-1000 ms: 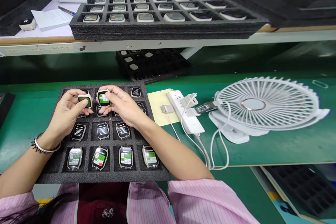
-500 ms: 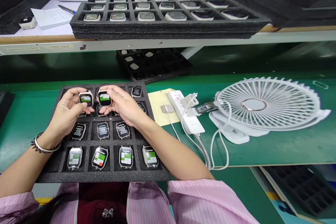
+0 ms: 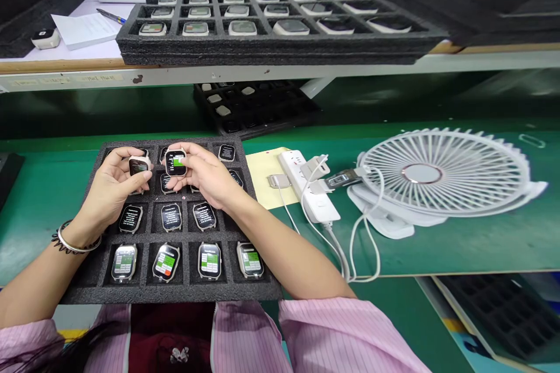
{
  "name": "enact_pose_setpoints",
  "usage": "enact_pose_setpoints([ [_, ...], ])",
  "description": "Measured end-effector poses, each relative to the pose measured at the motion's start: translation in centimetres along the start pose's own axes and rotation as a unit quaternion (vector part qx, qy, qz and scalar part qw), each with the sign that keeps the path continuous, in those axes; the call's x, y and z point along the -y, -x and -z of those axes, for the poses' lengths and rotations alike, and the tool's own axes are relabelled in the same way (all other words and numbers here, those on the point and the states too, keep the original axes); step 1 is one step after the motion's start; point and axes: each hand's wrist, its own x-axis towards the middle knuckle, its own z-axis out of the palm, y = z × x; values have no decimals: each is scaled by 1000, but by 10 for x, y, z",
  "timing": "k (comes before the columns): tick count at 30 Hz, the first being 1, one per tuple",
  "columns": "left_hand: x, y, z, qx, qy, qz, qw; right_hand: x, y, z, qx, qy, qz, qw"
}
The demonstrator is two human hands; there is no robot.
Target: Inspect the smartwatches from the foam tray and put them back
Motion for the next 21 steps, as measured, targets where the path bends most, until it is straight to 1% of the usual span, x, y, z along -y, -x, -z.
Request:
enact_pose_setpoints([
  [3,4,-1,1,18,19,6,1000,0,-1,1,2,-17,6,1000],
  [6,5,-2,0,24,23,14,999,-1,-3,1,4,-6,20,1000],
  [9,-3,-4,3,36,16,35,999,0,-3,2,15,22,45,999],
  [11,-15,-1,12,54,-4,42,998,4,1,6,27,42,61,997],
  [13,-27,9,29,67,-54,29,996,10,12,17,31,79,67,994],
  [15,-36,27,54,63,-141,-9,988,15,31,35,20,149,70,986],
  [16,-38,38,69,56,-195,-31,979,17,43,46,9,195,70,978],
  [18,-37,65,98,63,-314,-56,946,19,67,68,-13,304,87,949],
  [19,-34,80,111,86,-374,-47,922,18,78,79,-23,366,104,925],
  [21,-25,106,130,119,-455,-55,881,13,97,94,-27,468,128,874],
])
